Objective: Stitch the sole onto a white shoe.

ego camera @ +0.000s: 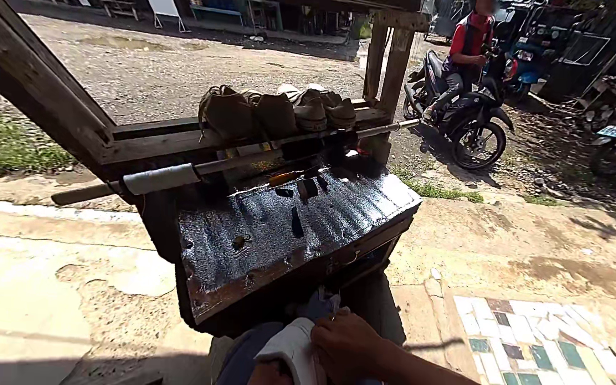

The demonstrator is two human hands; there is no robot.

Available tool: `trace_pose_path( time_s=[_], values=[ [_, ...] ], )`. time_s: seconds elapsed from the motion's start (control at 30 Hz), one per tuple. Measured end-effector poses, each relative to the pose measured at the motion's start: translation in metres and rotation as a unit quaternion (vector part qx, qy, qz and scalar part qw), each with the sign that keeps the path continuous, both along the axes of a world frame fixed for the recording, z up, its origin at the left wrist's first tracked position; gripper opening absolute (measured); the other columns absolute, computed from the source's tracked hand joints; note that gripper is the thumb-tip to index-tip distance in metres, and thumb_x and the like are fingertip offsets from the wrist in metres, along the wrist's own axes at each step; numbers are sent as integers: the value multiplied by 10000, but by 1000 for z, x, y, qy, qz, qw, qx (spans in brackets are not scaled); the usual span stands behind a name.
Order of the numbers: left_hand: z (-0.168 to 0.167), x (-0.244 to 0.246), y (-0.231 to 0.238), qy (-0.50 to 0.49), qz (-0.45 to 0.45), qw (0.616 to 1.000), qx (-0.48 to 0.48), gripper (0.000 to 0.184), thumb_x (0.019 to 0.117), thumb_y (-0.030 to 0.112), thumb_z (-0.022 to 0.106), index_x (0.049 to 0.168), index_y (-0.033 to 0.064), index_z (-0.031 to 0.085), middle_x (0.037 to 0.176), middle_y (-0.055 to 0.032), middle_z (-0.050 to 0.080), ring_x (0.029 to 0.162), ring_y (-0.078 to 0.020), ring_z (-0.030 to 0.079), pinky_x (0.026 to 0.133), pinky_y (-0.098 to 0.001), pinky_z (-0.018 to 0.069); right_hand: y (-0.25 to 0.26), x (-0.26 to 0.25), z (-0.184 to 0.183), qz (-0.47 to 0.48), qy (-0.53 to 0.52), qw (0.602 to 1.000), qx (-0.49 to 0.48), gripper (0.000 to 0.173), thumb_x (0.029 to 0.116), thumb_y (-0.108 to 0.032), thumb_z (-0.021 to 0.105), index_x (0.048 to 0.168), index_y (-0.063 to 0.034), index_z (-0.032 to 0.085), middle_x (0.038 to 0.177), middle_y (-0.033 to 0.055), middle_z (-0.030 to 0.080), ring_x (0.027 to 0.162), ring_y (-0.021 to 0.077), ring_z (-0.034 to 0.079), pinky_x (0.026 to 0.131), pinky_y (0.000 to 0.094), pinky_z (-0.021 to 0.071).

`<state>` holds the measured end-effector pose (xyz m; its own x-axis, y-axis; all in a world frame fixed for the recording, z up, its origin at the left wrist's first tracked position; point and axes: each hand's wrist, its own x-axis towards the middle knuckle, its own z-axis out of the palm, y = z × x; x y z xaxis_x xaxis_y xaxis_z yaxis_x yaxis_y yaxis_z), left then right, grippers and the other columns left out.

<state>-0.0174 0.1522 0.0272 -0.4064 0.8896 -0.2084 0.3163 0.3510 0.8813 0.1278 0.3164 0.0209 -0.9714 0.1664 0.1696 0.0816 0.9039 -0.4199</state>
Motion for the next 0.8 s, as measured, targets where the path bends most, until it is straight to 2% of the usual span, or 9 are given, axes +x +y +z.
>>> trace_pose_path(
  time_s=[0.1, 0.2, 0.3, 0.4, 0.47, 0.53, 0.6, 0.67, 0.8],
  values=[
    [-1, -4, -3, 51, -57, 996, -48, 215, 956, 118, 595, 932, -66, 706, 874, -206, 713, 893, -322, 705, 844, -554, 543, -3, 8, -1, -6, -15, 998, -53, 145, 991, -123, 596, 1046, -25, 688, 1016, 158, 704, 977, 318, 713, 850, 490, 584],
    [0, -8, -10, 66, -117, 989, -64, 248, 964, 115, 569, 911, -84, 707, 844, -251, 699, 857, -403, 693, 803, -615, 523, 10, 15, 4, 41, -39, 996, -73, 206, 1022, -201, 613, 1091, -19, 683, 1037, 165, 708, 972, 316, 715, 850, 480, 587],
    [1, -3, -11, 69, -114, 988, -72, 263, 978, 133, 549, 907, -76, 692, 811, -238, 687, 820, -398, 692, 763, -601, 527, 21, 11, -2, 41, -26, 998, -30, 313, 1014, -348, 626, 975, -42, 678, 859, 115, 708, 783, 269, 725, 687, 449, 593],
    [-3, 4, -5, 85, -39, 995, -14, 232, 962, 138, 564, 867, -25, 700, 765, -166, 686, 764, -305, 695, 724, -523, 548, 40, 11, -12, -22, 7, 999, 44, 588, 940, -638, 584, 773, -75, 614, 586, 61, 569, 506, 228, 602, 449, 415, 474],
    [-16, 11, -7, 121, 37, 990, 68, 209, 921, 178, 570, 840, 80, 736, 766, -31, 705, 761, -113, 694, 715, -345, 576, 43, 18, -14, -62, -1, 997, 37, 664, 909, -696, 571, 726, -59, 607, 548, 74, 541, 476, 244, 578, 434, 436, 448],
    [-23, 14, -14, 119, 59, 982, 135, 219, 951, 170, 564, 903, 93, 764, 898, -14, 736, 899, -53, 689, 827, -253, 569, 49, 34, -17, -113, -36, 993, -1, 702, 911, -702, 571, 726, -27, 625, 573, 101, 576, 511, 273, 606, 475, 483, 483],
    [-22, 15, -18, 125, 57, 975, 173, 224, 979, 154, 567, 943, 71, 772, 977, -61, 741, 963, -74, 686, 881, -240, 557, 61, 58, -31, -173, -65, 982, -27, 676, 906, -647, 627, 720, 3, 639, 579, 123, 588, 525, 303, 613, 502, 527, 490],
    [-23, 18, -21, 139, 48, 974, 171, 230, 997, 169, 569, 961, 72, 774, 962, -65, 737, 921, -75, 690, 843, -240, 565, 73, 88, -54, -218, -76, 973, -16, 642, 895, -608, 662, 701, 2, 612, 556, 119, 558, 504, 305, 590, 488, 535, 472],
    [-23, 26, -23, 261, -8, 958, 121, 214, 941, 122, 562, 785, 49, 688, 735, -106, 674, 671, -251, 686, 582, -419, 561, 56, 111, -75, -140, -40, 986, -87, 746, 913, -732, 552, 660, -30, 572, 531, 67, 515, 465, 199, 519, 462, 424, 446]
  ],
)
